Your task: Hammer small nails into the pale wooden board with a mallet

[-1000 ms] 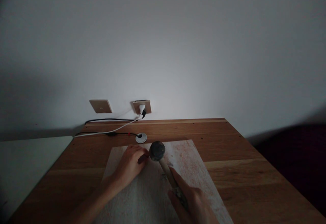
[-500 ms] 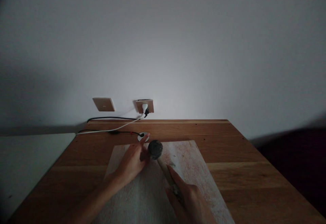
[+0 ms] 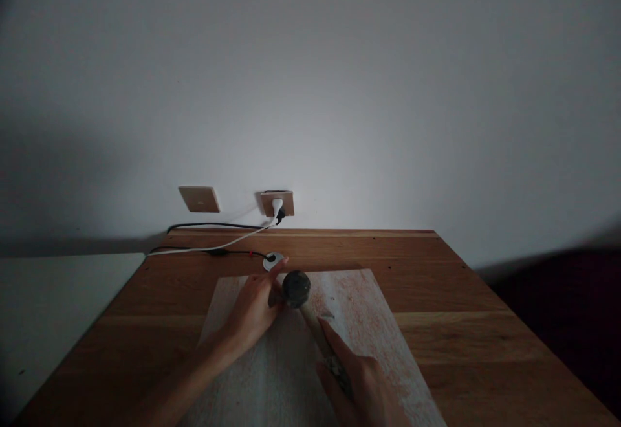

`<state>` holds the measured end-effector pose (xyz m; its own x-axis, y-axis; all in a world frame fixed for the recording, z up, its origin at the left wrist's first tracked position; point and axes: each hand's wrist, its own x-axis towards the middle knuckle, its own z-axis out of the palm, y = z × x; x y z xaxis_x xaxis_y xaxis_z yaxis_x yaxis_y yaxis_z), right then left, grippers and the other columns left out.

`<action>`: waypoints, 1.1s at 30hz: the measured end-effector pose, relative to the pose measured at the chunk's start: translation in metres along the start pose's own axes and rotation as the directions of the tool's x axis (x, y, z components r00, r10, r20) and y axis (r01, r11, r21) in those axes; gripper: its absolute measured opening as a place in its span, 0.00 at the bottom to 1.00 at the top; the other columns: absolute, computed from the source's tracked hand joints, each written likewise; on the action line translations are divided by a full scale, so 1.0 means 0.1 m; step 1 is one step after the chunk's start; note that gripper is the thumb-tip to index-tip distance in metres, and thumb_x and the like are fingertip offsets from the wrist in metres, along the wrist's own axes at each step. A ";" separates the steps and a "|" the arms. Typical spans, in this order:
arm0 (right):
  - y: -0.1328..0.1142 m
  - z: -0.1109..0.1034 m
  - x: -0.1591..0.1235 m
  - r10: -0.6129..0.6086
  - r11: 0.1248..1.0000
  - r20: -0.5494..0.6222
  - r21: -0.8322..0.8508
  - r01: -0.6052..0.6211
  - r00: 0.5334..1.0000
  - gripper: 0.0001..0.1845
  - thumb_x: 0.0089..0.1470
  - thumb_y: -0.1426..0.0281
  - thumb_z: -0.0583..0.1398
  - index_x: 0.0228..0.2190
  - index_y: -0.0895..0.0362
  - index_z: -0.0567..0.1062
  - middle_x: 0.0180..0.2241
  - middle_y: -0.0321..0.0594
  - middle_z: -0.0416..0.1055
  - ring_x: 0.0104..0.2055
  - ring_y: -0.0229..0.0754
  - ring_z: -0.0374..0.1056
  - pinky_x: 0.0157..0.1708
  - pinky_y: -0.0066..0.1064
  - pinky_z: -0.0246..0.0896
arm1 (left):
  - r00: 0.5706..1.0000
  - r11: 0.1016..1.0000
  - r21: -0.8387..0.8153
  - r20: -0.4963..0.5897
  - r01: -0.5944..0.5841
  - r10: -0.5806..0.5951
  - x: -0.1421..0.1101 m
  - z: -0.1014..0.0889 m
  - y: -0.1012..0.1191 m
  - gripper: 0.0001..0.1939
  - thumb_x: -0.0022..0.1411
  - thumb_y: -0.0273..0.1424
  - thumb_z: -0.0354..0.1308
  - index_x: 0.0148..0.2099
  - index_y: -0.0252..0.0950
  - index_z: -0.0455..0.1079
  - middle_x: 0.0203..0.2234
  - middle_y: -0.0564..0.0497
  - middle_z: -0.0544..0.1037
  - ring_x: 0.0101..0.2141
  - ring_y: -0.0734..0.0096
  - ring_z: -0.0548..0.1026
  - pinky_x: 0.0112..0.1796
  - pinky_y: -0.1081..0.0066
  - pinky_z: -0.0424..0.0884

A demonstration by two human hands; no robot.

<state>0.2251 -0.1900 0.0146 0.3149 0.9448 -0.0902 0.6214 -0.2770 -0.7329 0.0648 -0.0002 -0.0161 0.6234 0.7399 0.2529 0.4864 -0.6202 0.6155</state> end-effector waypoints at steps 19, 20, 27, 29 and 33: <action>0.12 0.10 -0.01 0.000 1.000 -0.016 0.021 0.000 1.000 0.35 0.63 0.56 0.54 0.65 0.58 0.73 0.37 0.46 0.87 0.38 0.52 0.85 0.34 0.33 0.73 | 0.999 0.999 -0.036 -0.020 0.027 -0.028 0.01 0.02 -0.01 0.46 0.50 0.13 0.64 0.70 0.42 0.64 0.36 0.54 0.85 0.41 0.60 0.81 0.49 0.61 0.74; 0.10 0.08 -0.01 0.000 1.000 -0.022 0.025 0.000 1.000 0.34 0.63 0.56 0.54 0.64 0.58 0.73 0.38 0.47 0.87 0.39 0.52 0.85 0.36 0.33 0.73 | 0.999 0.998 -0.039 -0.017 0.041 -0.041 0.01 0.02 -0.01 0.46 0.50 0.13 0.64 0.70 0.42 0.64 0.35 0.54 0.85 0.40 0.60 0.81 0.49 0.61 0.74; -0.02 0.01 -0.02 0.021 0.999 0.021 0.029 -0.021 1.000 0.37 0.64 0.53 0.52 0.65 0.62 0.72 0.35 0.47 0.87 0.35 0.51 0.83 0.35 0.33 0.70 | 0.998 0.996 -0.053 -0.019 0.065 -0.066 0.02 0.02 -0.01 0.46 0.51 0.13 0.65 0.70 0.42 0.64 0.34 0.55 0.85 0.40 0.60 0.82 0.49 0.61 0.74; -0.02 0.01 -0.02 0.040 0.999 0.020 0.005 -0.040 0.999 0.37 0.64 0.53 0.52 0.66 0.60 0.71 0.37 0.47 0.87 0.37 0.53 0.84 0.36 0.34 0.70 | 0.998 0.996 -0.059 -0.012 0.066 -0.067 0.02 0.02 -0.01 0.46 0.52 0.14 0.65 0.71 0.43 0.63 0.34 0.56 0.86 0.41 0.60 0.82 0.49 0.61 0.74; 0.01 0.03 -0.03 0.023 0.999 -0.021 -0.034 -0.023 1.000 0.35 0.64 0.55 0.52 0.65 0.59 0.73 0.33 0.44 0.86 0.33 0.51 0.83 0.34 0.33 0.70 | 0.998 0.995 -0.076 0.007 0.067 -0.067 0.02 0.01 -0.02 0.46 0.52 0.14 0.65 0.71 0.43 0.62 0.34 0.56 0.86 0.40 0.61 0.83 0.49 0.61 0.74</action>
<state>0.2229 -0.1925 0.0122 0.3440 0.9344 -0.0923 0.6378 -0.3047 -0.7073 0.0664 0.0021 -0.0174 0.5938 0.7778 0.2059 0.4795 -0.5476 0.6857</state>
